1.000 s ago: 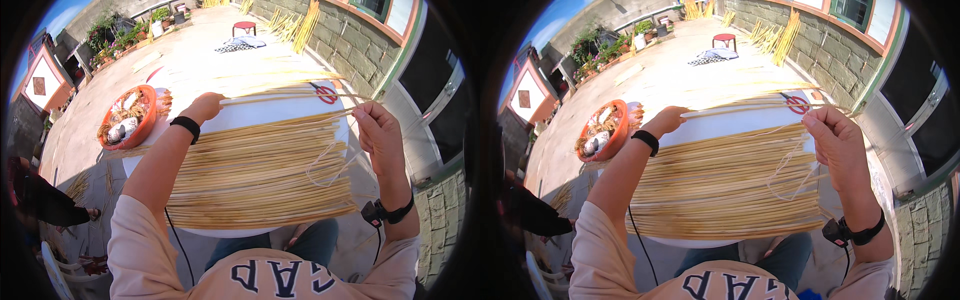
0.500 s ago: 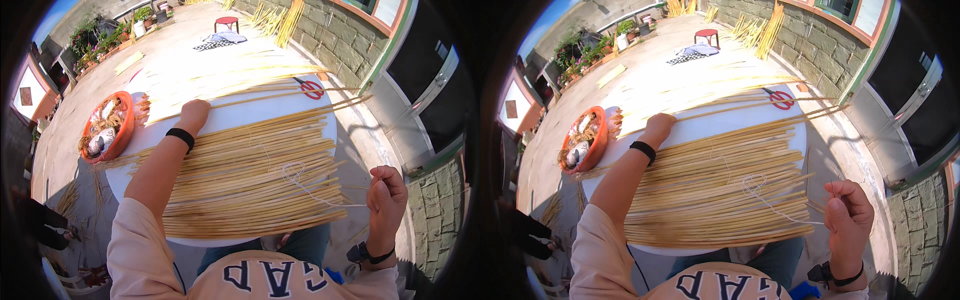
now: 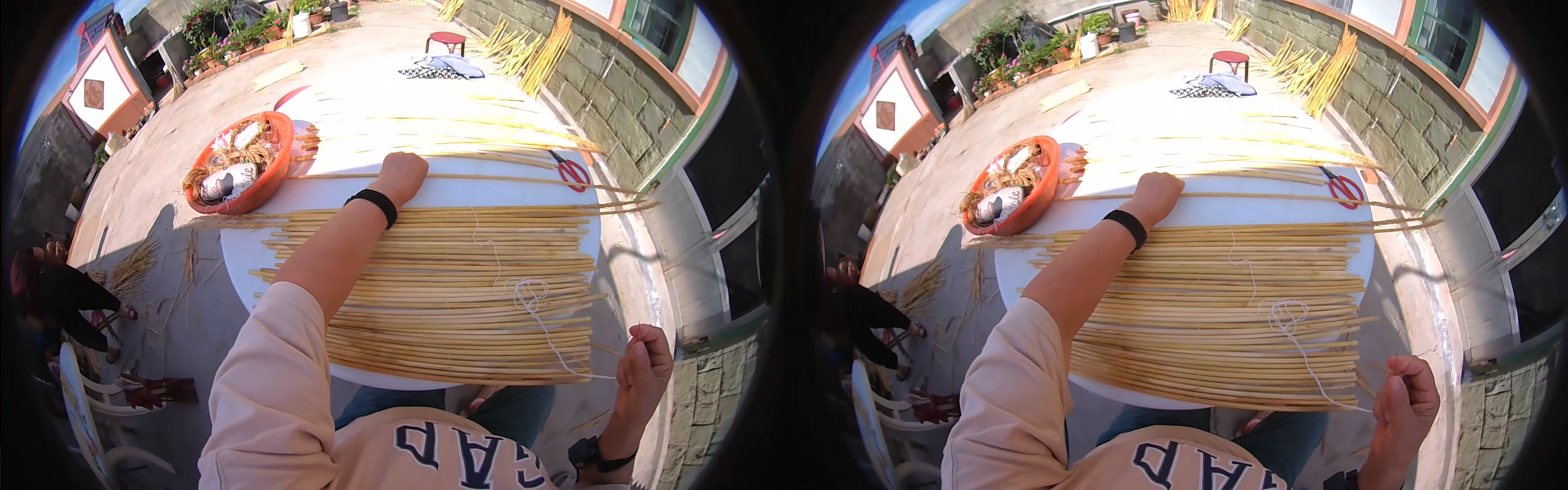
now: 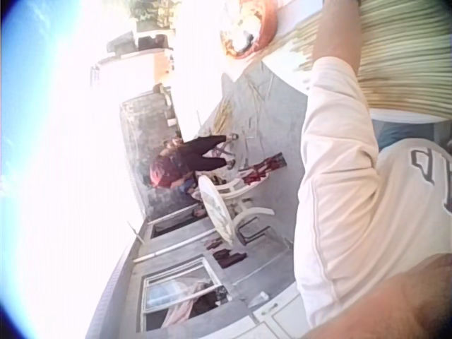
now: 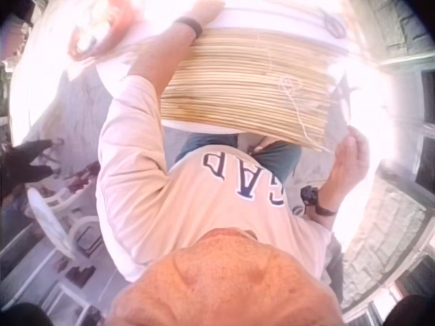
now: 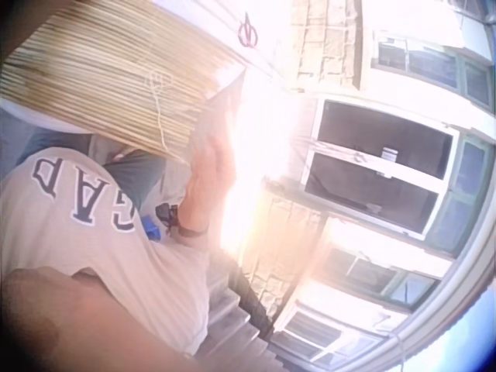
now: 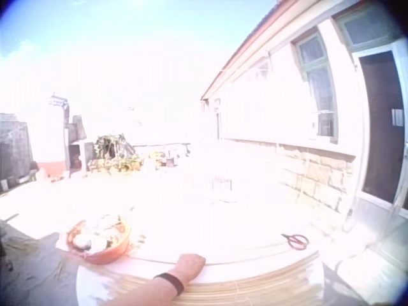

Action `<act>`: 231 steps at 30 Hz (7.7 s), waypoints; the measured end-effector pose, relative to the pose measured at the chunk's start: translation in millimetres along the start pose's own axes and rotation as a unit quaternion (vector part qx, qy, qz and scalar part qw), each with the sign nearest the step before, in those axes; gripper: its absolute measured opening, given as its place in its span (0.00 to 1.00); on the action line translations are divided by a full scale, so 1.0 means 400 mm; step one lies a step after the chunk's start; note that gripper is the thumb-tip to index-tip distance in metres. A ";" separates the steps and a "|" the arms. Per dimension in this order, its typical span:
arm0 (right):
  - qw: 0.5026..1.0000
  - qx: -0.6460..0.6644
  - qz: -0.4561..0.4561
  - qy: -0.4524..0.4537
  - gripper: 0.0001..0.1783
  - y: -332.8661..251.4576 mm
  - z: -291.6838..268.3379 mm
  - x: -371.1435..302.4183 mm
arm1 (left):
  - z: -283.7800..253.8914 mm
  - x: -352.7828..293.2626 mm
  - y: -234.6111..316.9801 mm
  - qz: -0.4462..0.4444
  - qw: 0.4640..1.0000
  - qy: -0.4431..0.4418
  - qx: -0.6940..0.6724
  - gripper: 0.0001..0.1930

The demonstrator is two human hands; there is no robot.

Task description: The person weaves thin wooden rods together by threading a white string over and under each rod, pulling the string tight to secure the rods in a flat row on a table.

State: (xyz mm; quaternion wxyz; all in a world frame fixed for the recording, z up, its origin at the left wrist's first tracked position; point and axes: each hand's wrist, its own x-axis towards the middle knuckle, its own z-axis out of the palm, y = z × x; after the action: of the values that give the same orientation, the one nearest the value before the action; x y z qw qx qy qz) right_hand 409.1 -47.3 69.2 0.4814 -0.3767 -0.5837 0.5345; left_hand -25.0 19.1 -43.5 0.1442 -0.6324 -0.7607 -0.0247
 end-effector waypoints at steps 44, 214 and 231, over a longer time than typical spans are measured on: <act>0.990 0.056 0.121 -0.041 0.05 0.047 -0.008 -0.073 | -0.387 0.024 0.029 0.015 0.959 0.272 -0.078 0.04; 0.879 0.114 0.191 -0.422 0.07 0.182 0.106 -0.134 | -0.146 -0.307 0.038 0.032 0.959 0.018 -0.283 0.03; 0.886 0.108 0.191 -0.408 0.06 0.172 0.105 -0.137 | -0.116 -0.304 0.031 0.039 0.970 0.039 -0.238 0.06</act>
State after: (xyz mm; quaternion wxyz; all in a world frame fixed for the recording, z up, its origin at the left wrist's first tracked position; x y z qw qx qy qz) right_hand 377.4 -100.6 -6.0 0.1273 -0.1755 -0.5838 0.7824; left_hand 15.2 -104.8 -31.4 0.0200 -0.6761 -0.7015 -0.2247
